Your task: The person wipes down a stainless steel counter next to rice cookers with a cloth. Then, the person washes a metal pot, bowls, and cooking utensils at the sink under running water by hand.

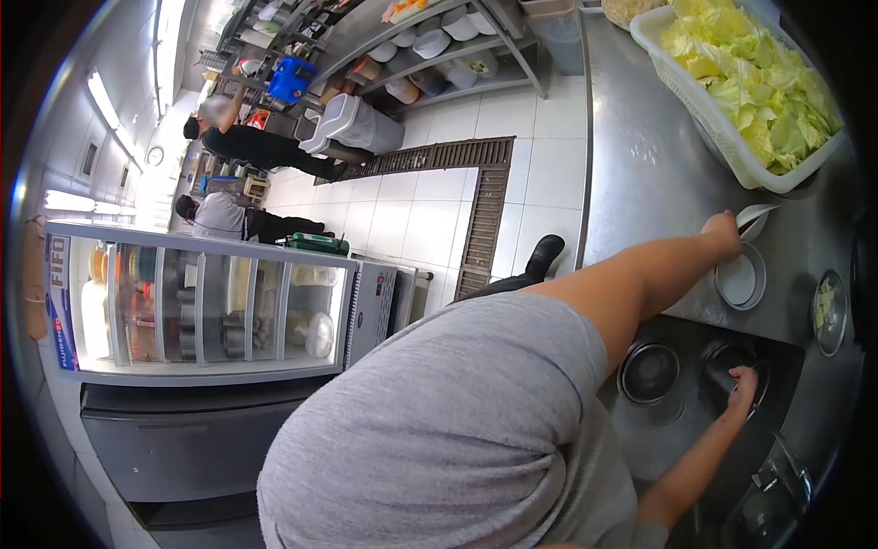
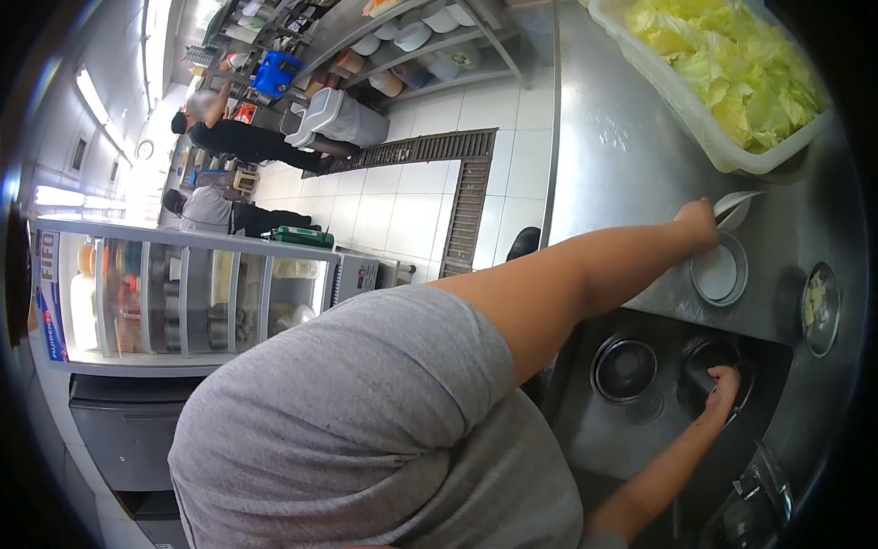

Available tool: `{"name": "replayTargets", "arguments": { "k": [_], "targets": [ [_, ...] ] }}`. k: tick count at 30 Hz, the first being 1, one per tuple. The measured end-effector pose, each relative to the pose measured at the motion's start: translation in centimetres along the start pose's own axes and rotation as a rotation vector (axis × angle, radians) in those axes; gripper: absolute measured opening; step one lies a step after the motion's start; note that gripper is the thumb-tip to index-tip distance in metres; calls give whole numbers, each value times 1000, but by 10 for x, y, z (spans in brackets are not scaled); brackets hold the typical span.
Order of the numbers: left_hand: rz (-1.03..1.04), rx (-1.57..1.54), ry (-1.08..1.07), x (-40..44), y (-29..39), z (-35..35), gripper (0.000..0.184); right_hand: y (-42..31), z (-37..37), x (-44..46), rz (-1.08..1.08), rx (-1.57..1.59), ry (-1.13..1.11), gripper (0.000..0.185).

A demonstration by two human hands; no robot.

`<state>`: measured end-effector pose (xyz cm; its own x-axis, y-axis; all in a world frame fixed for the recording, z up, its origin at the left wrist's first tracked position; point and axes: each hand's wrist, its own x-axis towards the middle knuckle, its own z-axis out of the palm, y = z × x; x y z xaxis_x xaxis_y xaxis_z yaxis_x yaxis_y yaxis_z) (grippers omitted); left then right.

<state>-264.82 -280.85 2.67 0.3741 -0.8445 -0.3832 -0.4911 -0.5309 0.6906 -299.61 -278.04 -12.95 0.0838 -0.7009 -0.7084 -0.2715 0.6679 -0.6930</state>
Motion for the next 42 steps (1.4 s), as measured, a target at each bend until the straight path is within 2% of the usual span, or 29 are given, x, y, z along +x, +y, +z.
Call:
{"name": "replayTargets", "arguments": {
  "k": [2,4,5,8,9,10,12,15,18,19,20,23,27,32,36,37,40,41,42],
  "targets": [
    [7,5,-12,-2,2,-2,49,0,-14,-8,-19,163,14,21],
    [4,8,-8,-2,1,-5,49,-44,6,-67,169,403,122,23],
    [1,8,-5,0,0,-3,49,-26,-10,-52,144,491,63,23],
    [10,21,-12,-2,2,-3,49,-1,-13,-45,-72,191,443,27],
    [11,28,-16,-3,2,-4,49,-16,12,-73,-278,-432,566,30],
    [24,30,-13,-2,2,-4,49,-1,27,-77,-490,-419,584,35],
    [44,42,-7,-1,-2,-2,49,-21,81,-126,-429,-925,711,39],
    [75,25,11,1,-6,2,51,20,84,-108,-375,-809,471,46],
    [53,56,15,6,-6,6,50,91,35,-39,-364,-92,151,52],
    [57,59,22,5,-6,5,50,86,13,-25,-58,774,104,58],
    [59,61,27,4,-6,5,49,39,17,-63,-91,1192,208,60],
    [50,49,24,4,-5,3,47,58,-4,-30,-171,989,561,58],
    [38,55,49,9,-7,7,48,35,-7,-48,-170,964,698,56],
    [52,74,-9,4,-1,1,50,46,12,-105,-186,1158,696,54],
    [37,116,52,8,-7,8,50,60,14,-136,-216,1375,523,52],
    [28,123,5,2,-4,6,49,69,9,-136,-235,1376,452,52],
    [17,123,-75,-9,6,-9,47,134,-20,-113,-368,1073,101,42],
    [15,104,-52,-7,5,-8,46,135,-21,-102,-172,777,221,41],
    [7,83,-29,-7,4,-8,45,101,-4,-103,28,472,329,40]
  ]
}}
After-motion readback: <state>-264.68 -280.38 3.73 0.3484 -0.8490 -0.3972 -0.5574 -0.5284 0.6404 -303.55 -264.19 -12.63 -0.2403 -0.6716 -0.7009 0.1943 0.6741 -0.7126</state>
